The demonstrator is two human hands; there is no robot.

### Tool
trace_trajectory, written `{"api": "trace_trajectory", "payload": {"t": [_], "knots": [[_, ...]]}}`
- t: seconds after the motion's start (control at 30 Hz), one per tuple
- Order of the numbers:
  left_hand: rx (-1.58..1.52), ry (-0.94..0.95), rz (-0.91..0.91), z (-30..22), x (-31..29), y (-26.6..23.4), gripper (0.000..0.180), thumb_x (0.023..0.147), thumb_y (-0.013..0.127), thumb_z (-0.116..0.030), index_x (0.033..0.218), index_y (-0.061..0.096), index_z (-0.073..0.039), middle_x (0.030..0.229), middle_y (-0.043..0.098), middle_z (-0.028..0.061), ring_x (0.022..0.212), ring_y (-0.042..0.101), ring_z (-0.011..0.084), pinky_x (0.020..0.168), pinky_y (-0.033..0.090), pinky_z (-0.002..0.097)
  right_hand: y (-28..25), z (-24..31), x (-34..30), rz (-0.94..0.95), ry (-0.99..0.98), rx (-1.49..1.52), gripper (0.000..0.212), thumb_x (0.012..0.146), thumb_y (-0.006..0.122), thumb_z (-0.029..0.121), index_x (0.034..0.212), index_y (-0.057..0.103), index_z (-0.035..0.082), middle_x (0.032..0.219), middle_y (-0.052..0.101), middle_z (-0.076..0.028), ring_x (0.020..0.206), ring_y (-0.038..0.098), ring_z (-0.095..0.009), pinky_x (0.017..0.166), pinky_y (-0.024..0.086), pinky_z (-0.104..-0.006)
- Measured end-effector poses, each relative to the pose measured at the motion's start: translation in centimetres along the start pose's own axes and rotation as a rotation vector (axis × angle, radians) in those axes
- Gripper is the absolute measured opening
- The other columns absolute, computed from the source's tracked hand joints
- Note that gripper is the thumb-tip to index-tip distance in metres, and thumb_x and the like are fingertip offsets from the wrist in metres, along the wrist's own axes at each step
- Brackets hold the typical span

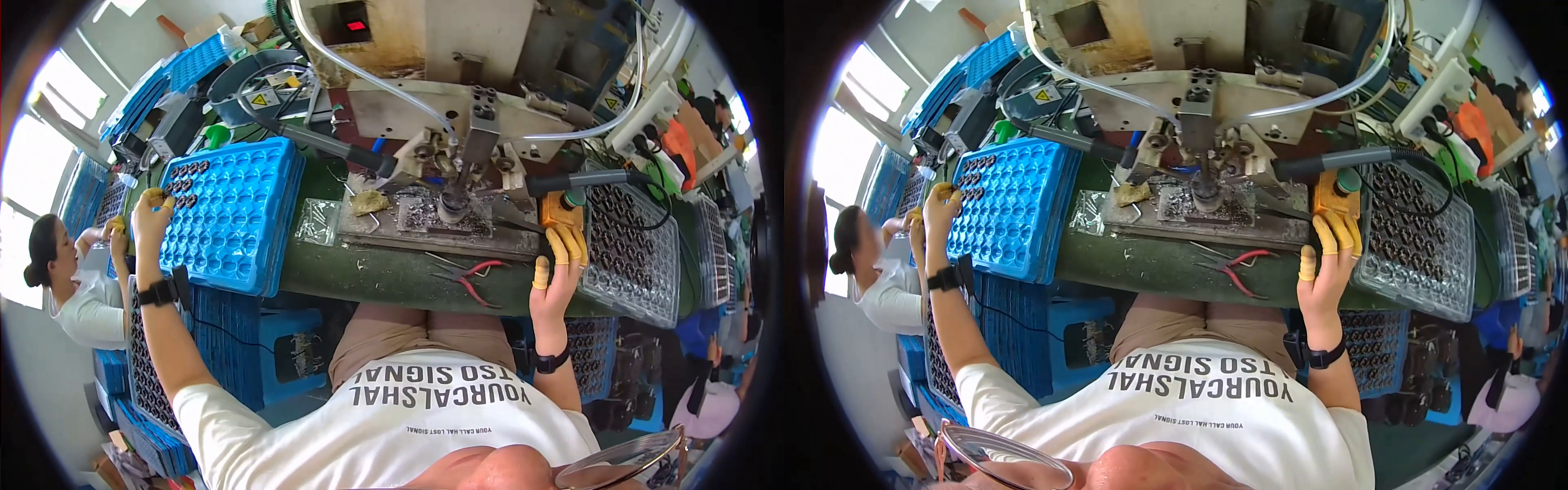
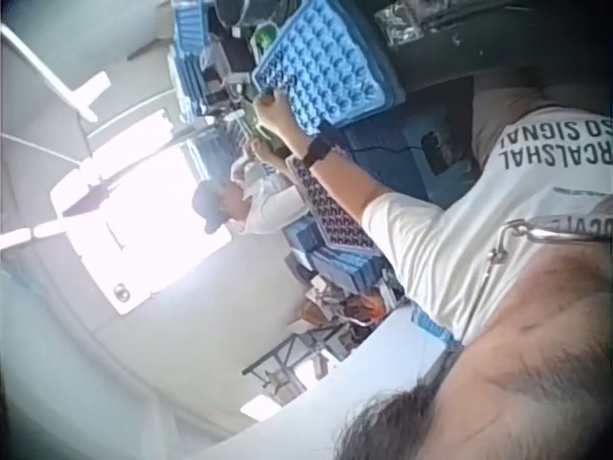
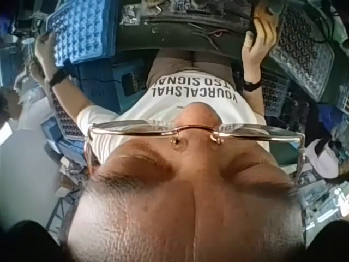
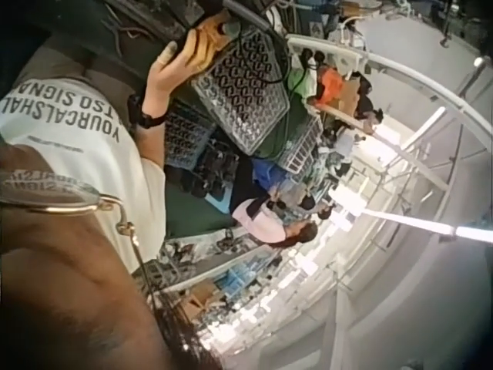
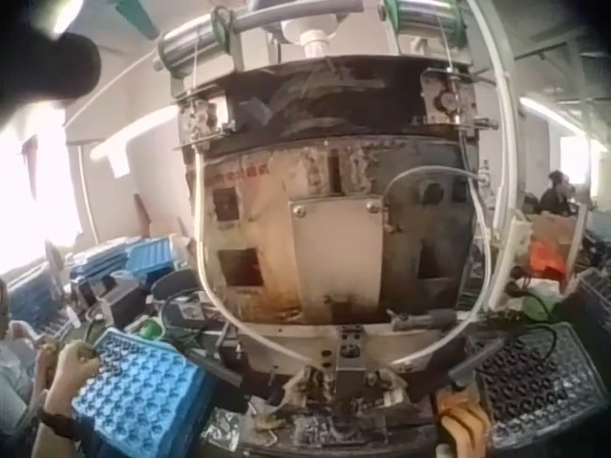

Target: Assembling small electronic components using an automated press machine and pliers on a factory line.

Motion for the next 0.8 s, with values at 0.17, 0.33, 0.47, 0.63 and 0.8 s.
{"api": "trace_trajectory", "payload": {"t": [0.17, 0.33, 0.47, 0.63, 0.8], "knots": [[-0.647, 0.147, 0.146, -9.3, -8.4, 1.2, 0.045, 0.084, 0.065, 0.003, 0.128, 0.057, -0.003, 0.104, 0.064, 0.0039, 0.081, 0.061, 0.0081, 0.068, 0.048, 0.0201, 0.0, -0.3, 0.0, 0.001, 0.004, 0.006, 0.036, 0.097, 0.053, 0.024, 0.125, 0.057, 0.002, 0.128, 0.053, -0.017, 0.123, 0.044, -0.04, 0.105, 0.031, -0.0493], [-0.916, 0.127, 0.23, -15.2, -14.5, 5.0, 0.051, 0.08, 0.071, 0.005, 0.129, 0.057, -0.002, 0.107, 0.062, 0.0039, 0.083, 0.058, 0.0077, 0.072, 0.047, 0.0204, 0.0, -0.2, 0.0, 0.015, -0.005, -0.001, 0.036, 0.097, 0.053, 0.024, 0.125, 0.057, 0.002, 0.128, 0.053, -0.017, 0.123, 0.044, -0.04, 0.105, 0.031, -0.0494], [-0.784, 0.12, 0.239, -15.1, -15.6, 7.3, 0.049, 0.079, 0.073, 0.005, 0.125, 0.059, -0.001, 0.106, 0.061, 0.0036, 0.085, 0.058, 0.0083, 0.074, 0.048, 0.0212, 0.2, 0.0, 0.0, 0.029, -0.006, -0.014, 0.036, 0.096, 0.054, 0.023, 0.125, 0.057, 0.002, 0.127, 0.053, -0.017, 0.123, 0.044, -0.04, 0.105, 0.031, -0.0494], [-1.055, 0.034, 0.172, -15.9, -16.1, 7.2, 0.041, 0.079, 0.075, 0.005, 0.118, 0.061, 0.003, 0.099, 0.061, 0.003, 0.083, 0.057, 0.0076, 0.076, 0.048, 0.0198, 0.4, -0.1, 0.1, 0.036, -0.009, -0.045, 0.036, 0.095, 0.056, 0.021, 0.125, 0.057, 0.002, 0.127, 0.054, -0.016, 0.123, 0.044, -0.039, 0.106, 0.031, -0.0489], [-0.996, 0.071, 0.202, -15.7, -16.5, 7.1, 0.043, 0.079, 0.075, 0.005, 0.119, 0.061, 0.003, 0.098, 0.061, 0.0026, 0.082, 0.057, 0.0067, 0.076, 0.048, 0.0195, 0.4, 0.1, 0.3, 0.048, -0.001, -0.07, 0.035, 0.094, 0.056, 0.02, 0.125, 0.057, 0.003, 0.126, 0.054, -0.016, 0.122, 0.045, -0.038, 0.105, 0.031, -0.0483]]}}
Point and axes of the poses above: each hand's wrist, its own x-axis towards the middle knuckle, its own y-axis out of the palm, z = x × y, the point moved 1 cm from there along x, towards the middle knuckle
